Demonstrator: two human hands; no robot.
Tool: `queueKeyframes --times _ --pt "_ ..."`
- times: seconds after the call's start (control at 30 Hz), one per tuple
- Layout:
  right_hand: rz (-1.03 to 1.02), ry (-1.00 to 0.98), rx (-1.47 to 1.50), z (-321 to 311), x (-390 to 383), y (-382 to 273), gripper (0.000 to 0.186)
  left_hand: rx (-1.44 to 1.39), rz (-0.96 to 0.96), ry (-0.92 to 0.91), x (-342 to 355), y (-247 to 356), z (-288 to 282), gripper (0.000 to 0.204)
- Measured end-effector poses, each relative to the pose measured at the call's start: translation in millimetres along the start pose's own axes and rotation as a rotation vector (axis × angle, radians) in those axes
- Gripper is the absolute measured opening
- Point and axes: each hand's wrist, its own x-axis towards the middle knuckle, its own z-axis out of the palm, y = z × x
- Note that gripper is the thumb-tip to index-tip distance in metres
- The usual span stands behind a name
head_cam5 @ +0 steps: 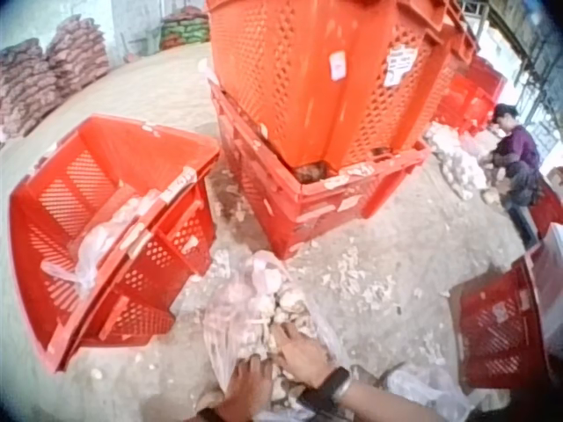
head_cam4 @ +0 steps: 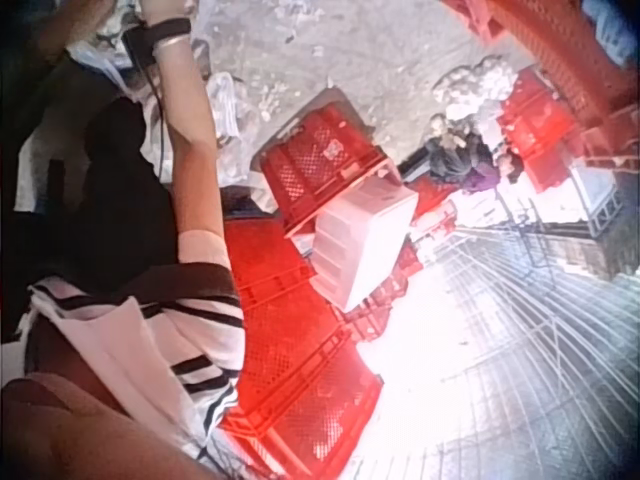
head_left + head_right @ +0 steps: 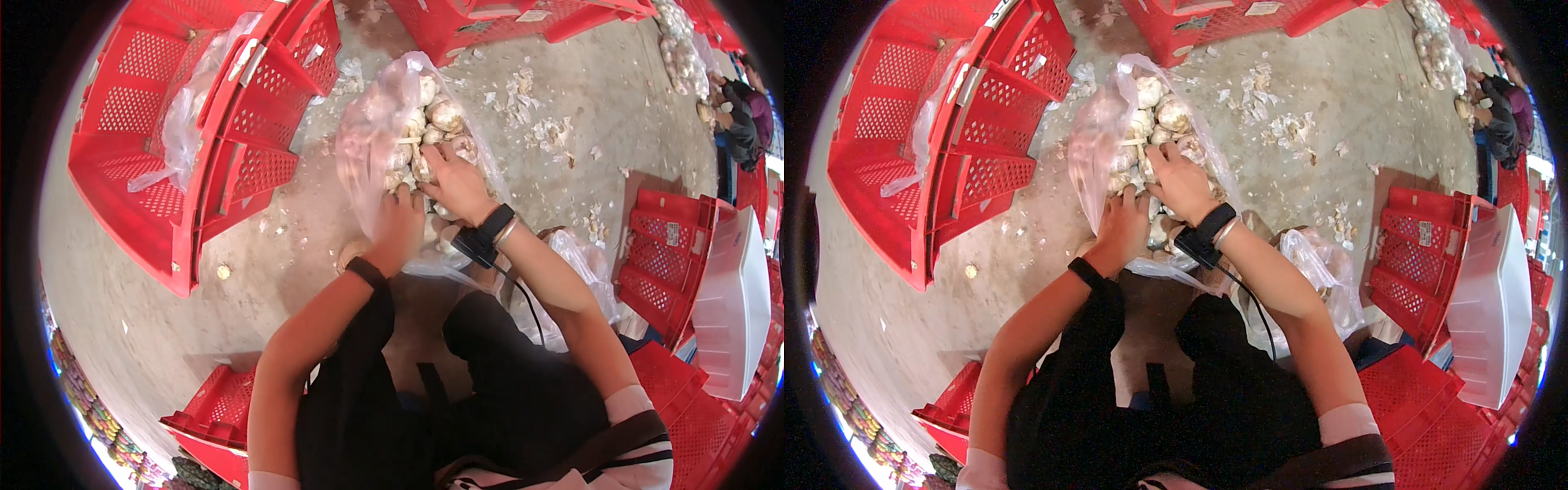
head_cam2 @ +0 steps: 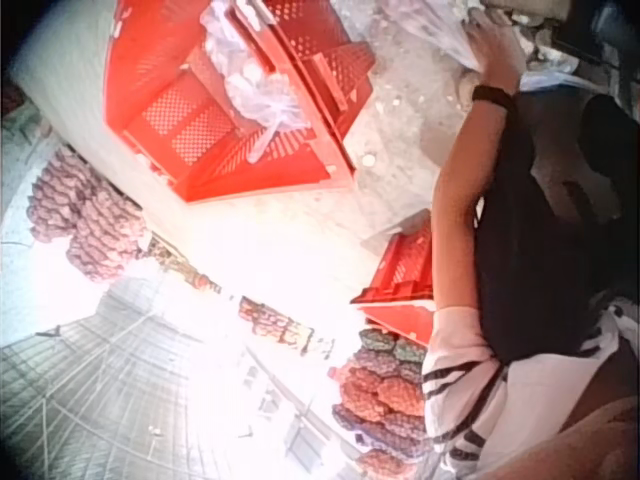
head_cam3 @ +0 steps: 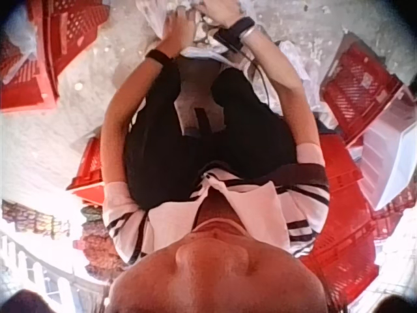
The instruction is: The person sits on a low stool in a warehouse and sorts garlic bulbs from a large plastic bag into smaller individual bags. They repeatedly pick up garlic, place it into a small bag, and then move the filled bag into a red crate.
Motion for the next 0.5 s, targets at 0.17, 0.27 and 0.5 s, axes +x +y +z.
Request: queueKeyframes --times 0.17,0.27,0.5 --pt "-0.158 -0.006 0.231 4 -5 5 0.054 0.104 0.139 -0.089 -8 -14 15 0.044" --pt "-0.096 0.056 0.686 -3 -27 16 0.051 0.004 0.128 -0.207 -16 1 5 0.046" --pt "0.421 -0.104 2.09 -39 -67 11 0.03 -0.209 0.141 -0.179 -18 5 4 0.054"
